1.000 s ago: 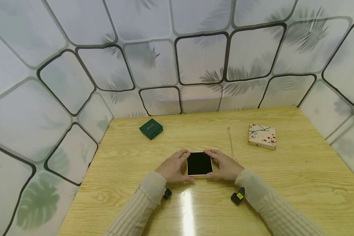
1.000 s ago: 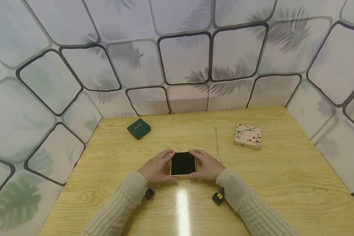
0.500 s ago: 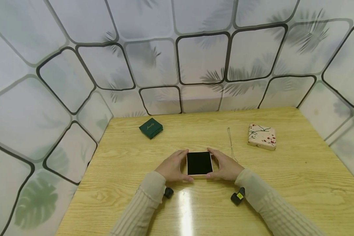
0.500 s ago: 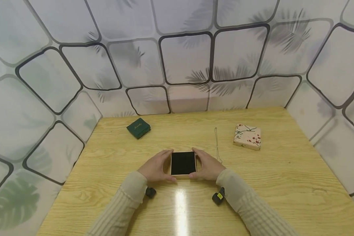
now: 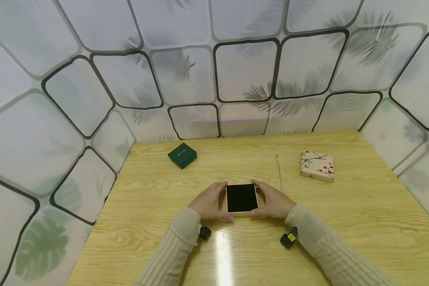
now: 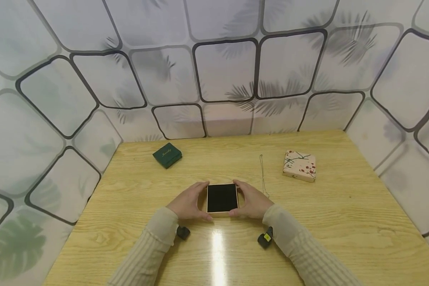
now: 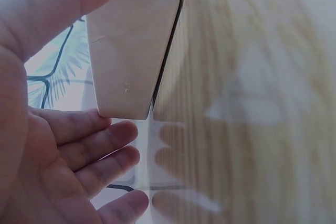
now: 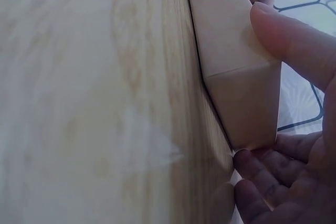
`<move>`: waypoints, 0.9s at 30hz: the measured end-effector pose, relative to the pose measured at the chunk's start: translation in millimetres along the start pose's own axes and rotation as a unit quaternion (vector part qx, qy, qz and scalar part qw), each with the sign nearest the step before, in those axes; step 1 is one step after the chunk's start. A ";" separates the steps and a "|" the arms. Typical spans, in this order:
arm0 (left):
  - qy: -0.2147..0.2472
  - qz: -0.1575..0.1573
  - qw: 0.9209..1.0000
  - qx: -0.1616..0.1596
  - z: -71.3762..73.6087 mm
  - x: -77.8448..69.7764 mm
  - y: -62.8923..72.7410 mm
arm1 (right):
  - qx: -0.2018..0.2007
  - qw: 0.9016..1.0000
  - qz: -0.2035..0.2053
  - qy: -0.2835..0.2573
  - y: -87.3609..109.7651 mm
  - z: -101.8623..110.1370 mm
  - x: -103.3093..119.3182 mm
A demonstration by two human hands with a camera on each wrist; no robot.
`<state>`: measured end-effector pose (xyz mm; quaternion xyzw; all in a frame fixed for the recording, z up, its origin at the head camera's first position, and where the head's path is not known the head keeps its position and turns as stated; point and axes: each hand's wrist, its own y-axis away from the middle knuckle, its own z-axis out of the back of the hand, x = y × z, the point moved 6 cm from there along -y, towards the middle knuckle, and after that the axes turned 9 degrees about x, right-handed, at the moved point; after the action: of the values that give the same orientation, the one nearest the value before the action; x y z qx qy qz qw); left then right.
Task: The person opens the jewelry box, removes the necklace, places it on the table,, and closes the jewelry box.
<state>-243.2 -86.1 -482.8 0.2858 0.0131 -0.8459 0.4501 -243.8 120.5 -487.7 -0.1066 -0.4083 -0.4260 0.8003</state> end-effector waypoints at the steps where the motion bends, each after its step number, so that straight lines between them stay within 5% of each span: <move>1: 0.001 -0.001 1.000 -0.002 0.1 -0.1 0.0 | 0.000 1.000 0.001 0.000 0.1 0.0 -0.1; 27: 0.022 -0.008 1.000 -0.010 5.8 -5.8 5.5 | 0.022 0.999 0.001 0.035 1.0 3.7 7.0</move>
<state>-239.1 -86.7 -473.8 0.2994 0.0339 -0.8431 0.4455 -243.0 118.9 -480.0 -0.0745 -0.3891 -0.4199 0.8165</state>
